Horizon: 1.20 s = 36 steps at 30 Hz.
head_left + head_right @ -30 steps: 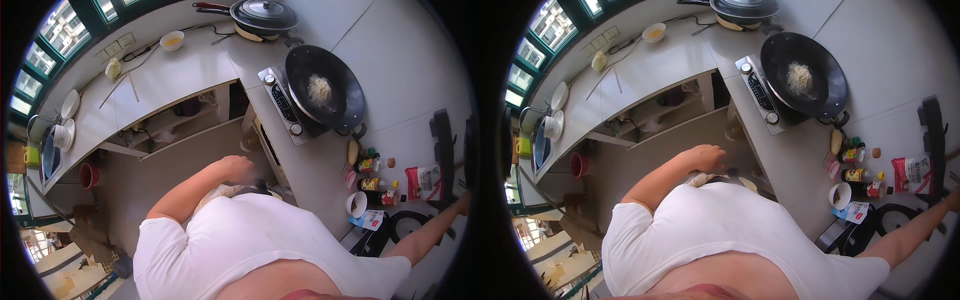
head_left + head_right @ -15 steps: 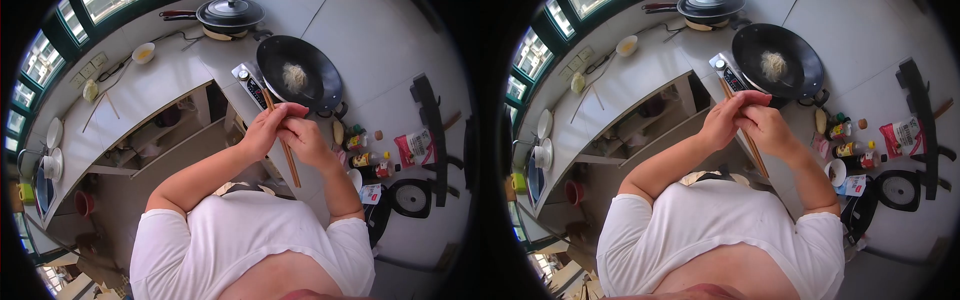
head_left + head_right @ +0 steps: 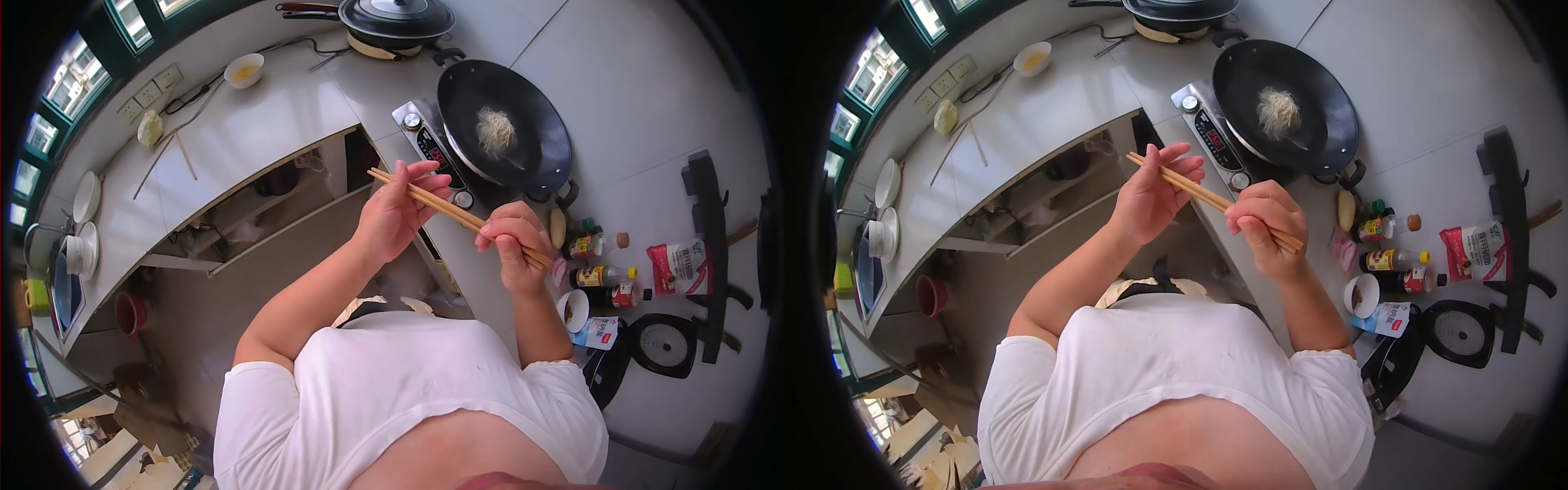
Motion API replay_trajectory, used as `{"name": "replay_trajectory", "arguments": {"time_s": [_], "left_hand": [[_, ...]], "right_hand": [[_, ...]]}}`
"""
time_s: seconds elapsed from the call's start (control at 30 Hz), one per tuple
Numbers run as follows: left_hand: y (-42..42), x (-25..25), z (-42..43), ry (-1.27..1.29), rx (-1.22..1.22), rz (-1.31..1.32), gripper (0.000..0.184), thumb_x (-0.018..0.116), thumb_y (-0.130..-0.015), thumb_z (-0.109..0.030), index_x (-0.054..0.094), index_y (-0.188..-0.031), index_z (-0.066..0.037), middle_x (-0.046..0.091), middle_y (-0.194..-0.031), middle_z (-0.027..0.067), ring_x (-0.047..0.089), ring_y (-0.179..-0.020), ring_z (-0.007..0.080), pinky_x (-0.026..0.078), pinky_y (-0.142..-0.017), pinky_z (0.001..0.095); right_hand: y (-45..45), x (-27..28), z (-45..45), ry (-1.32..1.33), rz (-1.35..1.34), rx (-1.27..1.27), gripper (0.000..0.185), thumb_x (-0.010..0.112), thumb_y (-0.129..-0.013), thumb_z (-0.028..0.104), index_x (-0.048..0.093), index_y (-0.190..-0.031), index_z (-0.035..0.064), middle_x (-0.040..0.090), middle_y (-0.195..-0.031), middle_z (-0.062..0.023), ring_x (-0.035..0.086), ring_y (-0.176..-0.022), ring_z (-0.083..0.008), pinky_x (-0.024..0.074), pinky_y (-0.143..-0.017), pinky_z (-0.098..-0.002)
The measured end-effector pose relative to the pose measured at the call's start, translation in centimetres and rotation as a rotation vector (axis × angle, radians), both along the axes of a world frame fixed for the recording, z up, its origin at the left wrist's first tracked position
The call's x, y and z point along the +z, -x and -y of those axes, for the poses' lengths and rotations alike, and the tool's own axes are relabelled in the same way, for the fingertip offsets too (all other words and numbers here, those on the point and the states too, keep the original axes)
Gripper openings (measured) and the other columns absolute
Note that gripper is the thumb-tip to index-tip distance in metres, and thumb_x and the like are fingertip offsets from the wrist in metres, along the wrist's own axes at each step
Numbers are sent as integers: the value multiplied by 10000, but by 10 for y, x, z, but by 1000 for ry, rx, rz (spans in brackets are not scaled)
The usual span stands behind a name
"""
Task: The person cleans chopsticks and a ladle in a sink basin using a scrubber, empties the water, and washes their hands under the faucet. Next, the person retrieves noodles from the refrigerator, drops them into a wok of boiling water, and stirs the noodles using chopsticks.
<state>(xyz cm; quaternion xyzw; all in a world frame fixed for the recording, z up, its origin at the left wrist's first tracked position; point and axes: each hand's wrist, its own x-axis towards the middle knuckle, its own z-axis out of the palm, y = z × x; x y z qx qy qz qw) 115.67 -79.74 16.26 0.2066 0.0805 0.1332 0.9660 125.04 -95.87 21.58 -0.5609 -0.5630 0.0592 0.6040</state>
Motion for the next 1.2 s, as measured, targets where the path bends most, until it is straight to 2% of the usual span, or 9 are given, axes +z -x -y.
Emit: {"name": "replay_trajectory", "arguments": {"time_s": [0.17, 0.23, 0.3, 0.47, 0.57, 0.67, 0.9, 1.13, 1.2], "left_hand": [[25, -23, -50, 141, 318, -182, 385, 341, -938, -313, 542, -1055, -5, 599, -1019, 126, 576, -932, 197, 476, -824, 297], [46, -40, -69, 152, 396, -306, 339, 365, -923, -266, 553, -1047, -12, 605, -1007, 109, 579, -896, 181, 477, -795, 277], [63, -50, -72, 158, 376, -344, 293, 411, -902, -244, 569, -995, -15, 616, -941, 98, 586, -837, 176, 484, -751, 262], [87, -64, -58, 127, 306, -413, 226, 464, -879, -207, 579, -921, -17, 617, -856, 80, 584, -759, 163, 491, -690, 257], [103, -73, -59, 102, 327, -472, 207, 476, -872, -194, 576, -915, -18, 613, -852, 76, 578, -755, 156, 487, -682, 252], [117, -93, -61, 130, 355, -524, 195, 483, -866, -185, 575, -914, -19, 610, -849, 72, 574, -752, 152, 482, -675, 246], [117, -114, -48, 174, 319, -570, 165, 495, -859, -154, 573, -914, -19, 605, -826, 66, 569, -733, 146, 481, -659, 234], [111, -112, -41, 134, 267, -582, 154, 491, -865, -140, 572, -910, -18, 604, -819, 69, 571, -721, 142, 484, -648, 224], [111, -115, -40, 111, 237, -587, 144, 495, -863, -141, 570, -912, -28, 607, -818, 59, 577, -724, 133, 488, -642, 221]], "right_hand": [[-45, 9, 11, -139, -256, -104, 220, 506, -885, 162, 580, -790, -23, 513, -767, -81, 561, -595, -137, 481, -539, -234], [-89, 7, 9, 41, -93, -459, 184, 497, -883, 118, 581, -808, -27, 541, -788, -82, 576, -614, -139, 490, -553, -236], [-138, -15, -7, 239, 108, -526, 143, 505, -866, 91, 578, -834, -29, 574, -799, -87, 595, -630, -146, 491, -562, -246], [-204, -69, -42, 498, 700, -473, 149, 526, -810, 116, 606, -891, 19, 603, -806, -167, 604, -688, -294, 478, -625, -350], [-207, -65, -33, 515, 687, -558, 167, 517, -800, 125, 619, -901, 40, 604, -820, -170, 584, -714, -329, 469, -652, -380], [-213, -57, -8, 511, 636, -628, 165, 515, -796, 121, 623, -889, 37, 610, -787, -168, 592, -703, -323, 473, -642, -364], [-234, -61, 12, 496, -42, -711, 186, 487, -836, 108, 620, -877, -14, 640, -710, -105, 637, -629, -136, 509, -591, -239], [-248, -66, -1, 400, -423, -548, 189, 465, -852, 71, 609, -901, -42, 625, -779, -94, 622, -639, -135, 510, -600, -222], [-243, -72, -8, 439, -325, -520, 188, 468, -850, 68, 607, -908, -46, 625, -787, -95, 622, -644, -133, 512, -605, -224]]}}
